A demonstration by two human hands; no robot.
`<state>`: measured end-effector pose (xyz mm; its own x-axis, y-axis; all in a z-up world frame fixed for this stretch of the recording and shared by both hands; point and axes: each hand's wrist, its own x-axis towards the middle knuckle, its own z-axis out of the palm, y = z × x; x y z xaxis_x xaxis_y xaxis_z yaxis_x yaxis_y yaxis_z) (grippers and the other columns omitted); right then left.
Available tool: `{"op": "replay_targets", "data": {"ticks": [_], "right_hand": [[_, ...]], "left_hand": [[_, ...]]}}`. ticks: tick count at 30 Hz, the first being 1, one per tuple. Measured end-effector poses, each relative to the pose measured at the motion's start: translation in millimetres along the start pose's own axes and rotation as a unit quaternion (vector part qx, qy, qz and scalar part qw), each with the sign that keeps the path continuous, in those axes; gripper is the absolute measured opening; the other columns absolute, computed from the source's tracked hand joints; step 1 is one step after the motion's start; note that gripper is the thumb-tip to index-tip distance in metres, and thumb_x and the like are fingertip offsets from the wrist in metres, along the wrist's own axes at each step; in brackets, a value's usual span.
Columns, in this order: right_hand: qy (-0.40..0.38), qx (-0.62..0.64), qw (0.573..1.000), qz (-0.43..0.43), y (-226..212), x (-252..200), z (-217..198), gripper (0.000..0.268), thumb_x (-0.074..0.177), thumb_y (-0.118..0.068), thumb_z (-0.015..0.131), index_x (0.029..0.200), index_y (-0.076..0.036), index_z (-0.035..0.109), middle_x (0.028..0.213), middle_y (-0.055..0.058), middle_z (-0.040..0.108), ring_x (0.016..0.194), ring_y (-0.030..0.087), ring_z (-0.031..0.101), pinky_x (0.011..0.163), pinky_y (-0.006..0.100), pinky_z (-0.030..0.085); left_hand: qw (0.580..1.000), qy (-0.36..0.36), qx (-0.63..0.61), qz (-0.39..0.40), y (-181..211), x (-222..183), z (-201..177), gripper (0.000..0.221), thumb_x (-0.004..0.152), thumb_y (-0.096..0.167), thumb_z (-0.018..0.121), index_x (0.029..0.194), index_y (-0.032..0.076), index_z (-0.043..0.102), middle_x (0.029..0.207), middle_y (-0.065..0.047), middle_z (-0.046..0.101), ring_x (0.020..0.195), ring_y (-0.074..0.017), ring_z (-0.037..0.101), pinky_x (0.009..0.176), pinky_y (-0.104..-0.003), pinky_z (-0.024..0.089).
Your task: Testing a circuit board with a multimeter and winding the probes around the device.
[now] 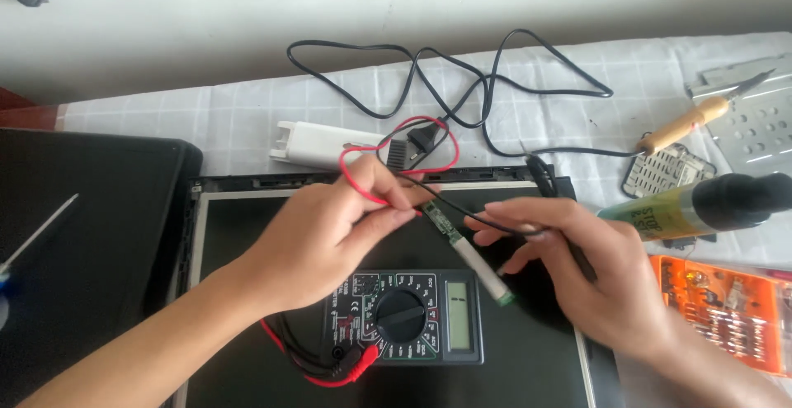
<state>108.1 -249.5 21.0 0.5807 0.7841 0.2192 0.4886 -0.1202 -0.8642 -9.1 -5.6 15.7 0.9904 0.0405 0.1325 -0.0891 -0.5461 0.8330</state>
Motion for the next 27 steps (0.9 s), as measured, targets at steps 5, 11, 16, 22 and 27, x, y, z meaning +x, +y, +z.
{"op": "replay_targets", "data": {"ticks": [5,11,16,22,27], "right_hand": [[-0.148,-0.099,0.976,-0.121,-9.5,27.7,-15.4,0.029,0.096,-0.002,0.058,0.122,-0.011,0.068,0.111,0.006,0.076,0.099,0.017,0.069,0.082,0.027,0.056],[-0.244,-0.079,0.966,0.010,-16.5,39.1,-18.1,0.016,0.094,-0.006,0.062,0.109,-0.011,0.059,0.129,0.000,0.079,0.116,0.010,0.078,0.090,0.026,0.062],[-0.297,-0.171,0.939,0.020,-10.5,41.4,-28.7,0.054,0.088,0.008,0.045,0.132,-0.017,0.064,0.123,0.001,0.071,0.106,0.017,0.071,0.086,0.029,0.053],[-0.318,-0.391,0.863,0.005,-15.7,45.4,-36.5,0.079,0.082,0.010,0.048,0.139,-0.043,0.063,0.090,-0.005,0.063,0.056,0.025,0.069,0.046,0.042,0.049],[-0.286,-0.432,0.835,-0.185,-11.9,49.2,-42.6,0.008,0.103,-0.021,0.057,0.095,-0.020,0.057,0.071,-0.003,0.053,0.070,0.020,0.053,0.055,0.037,0.045]], "left_hand": [[0.988,-0.003,-0.156,-0.004,3.7,-2.0,2.5,0.007,0.102,0.009,0.052,0.096,0.007,0.050,0.120,-0.013,0.077,0.132,-0.0227,0.069,0.103,-0.031,0.057],[0.990,0.088,-0.111,0.020,1.6,-7.4,0.5,0.007,0.102,0.010,0.054,0.096,0.007,0.051,0.120,-0.016,0.077,0.126,-0.0236,0.072,0.095,-0.028,0.057],[0.990,0.093,-0.100,0.027,-1.2,-9.6,0.4,0.007,0.101,0.011,0.056,0.097,0.007,0.052,0.119,-0.013,0.078,0.120,-0.0222,0.075,0.094,-0.029,0.059],[0.993,0.084,-0.086,0.016,-2.2,-11.1,-0.3,0.005,0.100,0.009,0.057,0.096,0.007,0.054,0.115,-0.011,0.078,0.118,-0.0215,0.076,0.092,-0.029,0.058],[0.992,0.081,-0.091,0.026,-3.0,-10.5,0.4,0.004,0.100,0.009,0.057,0.097,0.007,0.054,0.116,-0.011,0.078,0.117,-0.0213,0.075,0.095,-0.030,0.059]]}}
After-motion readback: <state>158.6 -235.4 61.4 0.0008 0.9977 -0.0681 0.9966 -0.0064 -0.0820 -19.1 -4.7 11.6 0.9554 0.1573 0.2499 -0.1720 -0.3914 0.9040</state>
